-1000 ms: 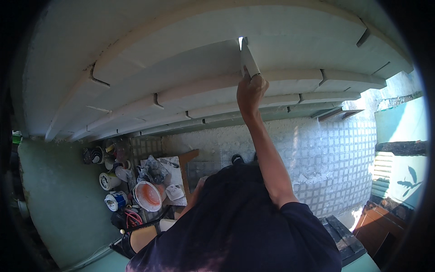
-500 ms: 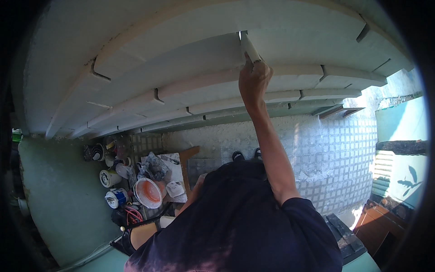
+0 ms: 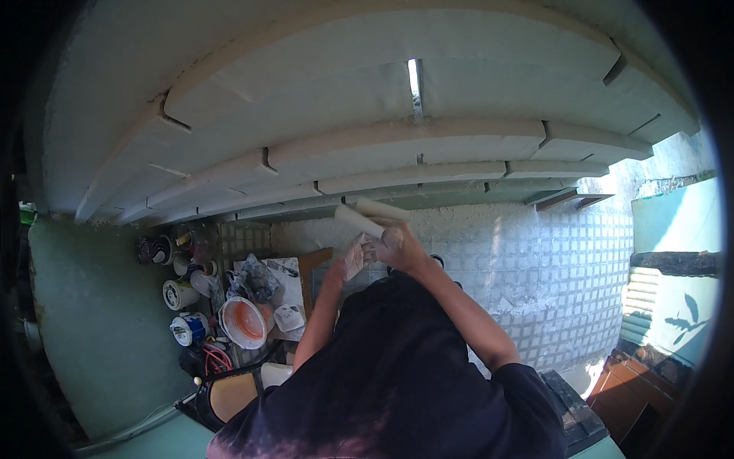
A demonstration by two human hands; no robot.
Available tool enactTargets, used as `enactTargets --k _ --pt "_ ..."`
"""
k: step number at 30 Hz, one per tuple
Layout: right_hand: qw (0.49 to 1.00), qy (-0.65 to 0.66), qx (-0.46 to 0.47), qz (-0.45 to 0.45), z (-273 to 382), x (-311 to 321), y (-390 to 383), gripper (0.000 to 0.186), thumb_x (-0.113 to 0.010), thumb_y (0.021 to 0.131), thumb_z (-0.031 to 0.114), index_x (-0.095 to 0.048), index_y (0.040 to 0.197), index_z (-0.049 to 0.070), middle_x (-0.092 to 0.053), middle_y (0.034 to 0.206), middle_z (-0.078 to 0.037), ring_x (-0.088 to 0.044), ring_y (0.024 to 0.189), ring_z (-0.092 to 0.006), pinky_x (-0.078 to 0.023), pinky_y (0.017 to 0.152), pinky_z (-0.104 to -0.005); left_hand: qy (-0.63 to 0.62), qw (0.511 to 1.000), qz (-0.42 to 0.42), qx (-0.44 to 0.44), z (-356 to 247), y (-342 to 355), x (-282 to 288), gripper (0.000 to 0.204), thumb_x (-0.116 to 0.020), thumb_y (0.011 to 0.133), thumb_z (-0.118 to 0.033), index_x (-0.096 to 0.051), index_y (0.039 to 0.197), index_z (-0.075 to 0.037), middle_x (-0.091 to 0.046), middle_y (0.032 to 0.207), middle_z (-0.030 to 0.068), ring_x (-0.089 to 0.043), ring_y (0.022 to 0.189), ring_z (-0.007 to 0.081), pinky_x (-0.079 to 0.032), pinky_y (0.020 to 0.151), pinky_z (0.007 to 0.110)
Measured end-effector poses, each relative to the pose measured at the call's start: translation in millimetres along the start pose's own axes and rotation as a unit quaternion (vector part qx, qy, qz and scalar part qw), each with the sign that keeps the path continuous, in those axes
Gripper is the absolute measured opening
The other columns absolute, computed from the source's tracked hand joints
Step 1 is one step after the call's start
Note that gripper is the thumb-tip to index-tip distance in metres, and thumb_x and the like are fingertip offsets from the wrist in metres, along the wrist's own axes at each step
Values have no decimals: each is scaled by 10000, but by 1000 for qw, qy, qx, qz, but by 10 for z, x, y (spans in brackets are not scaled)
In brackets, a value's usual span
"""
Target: Applying wall putty and smoothing it with a spreader to repair gaps.
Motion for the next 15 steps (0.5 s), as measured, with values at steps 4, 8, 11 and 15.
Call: enactTargets --k 4,8,11,15 --pt "993 62 -24 101 139 -72 -262 284 -597 789 -47 -650 1066 -18 -649 1074 -203 -635 971 -361 -504 835 -371 -151 982 104 -47 -687 -351 -735 553 -503 930 -456 -491 1310 -53 -593 1191 165 -604 1064 251 -477 910 369" --pt "949 -1 -157 273 -202 -186 -716 221 -631 814 90 -675 1008 -8 -656 970 -224 -617 934 -394 -496 807 -408 -2 995 101 -22 -710 -549 -711 485 -621 853 -254 -511 1272 -37 -595 1123 102 -587 1025 205 -478 890 310" --pt "956 -11 -134 260 14 22 -610 128 -613 793 47 -678 844 -50 -637 733 -237 -635 715 -394 -499 658 -419 144 986 83 18 -640 -645 -775 470 -665 799 -135 -532 1240 -44 -587 1119 79 -570 1031 175 -469 881 296" --pt "937 13 -130 324 -103 -77 -715 148 -660 786 94 -679 840 -42 -632 741 -241 -630 751 -388 -494 706 -427 133 981 142 -1 -573 -782 -829 460 -688 778 -86 -548 1213 -39 -592 1112 69 -567 1028 160 -456 889 286"
Point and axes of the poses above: each hand's wrist, its own y-axis towards the middle knuckle, its own x-axis out of the back of the hand, z = x × y, the point moved 8 cm from there along y, towards the middle knuckle
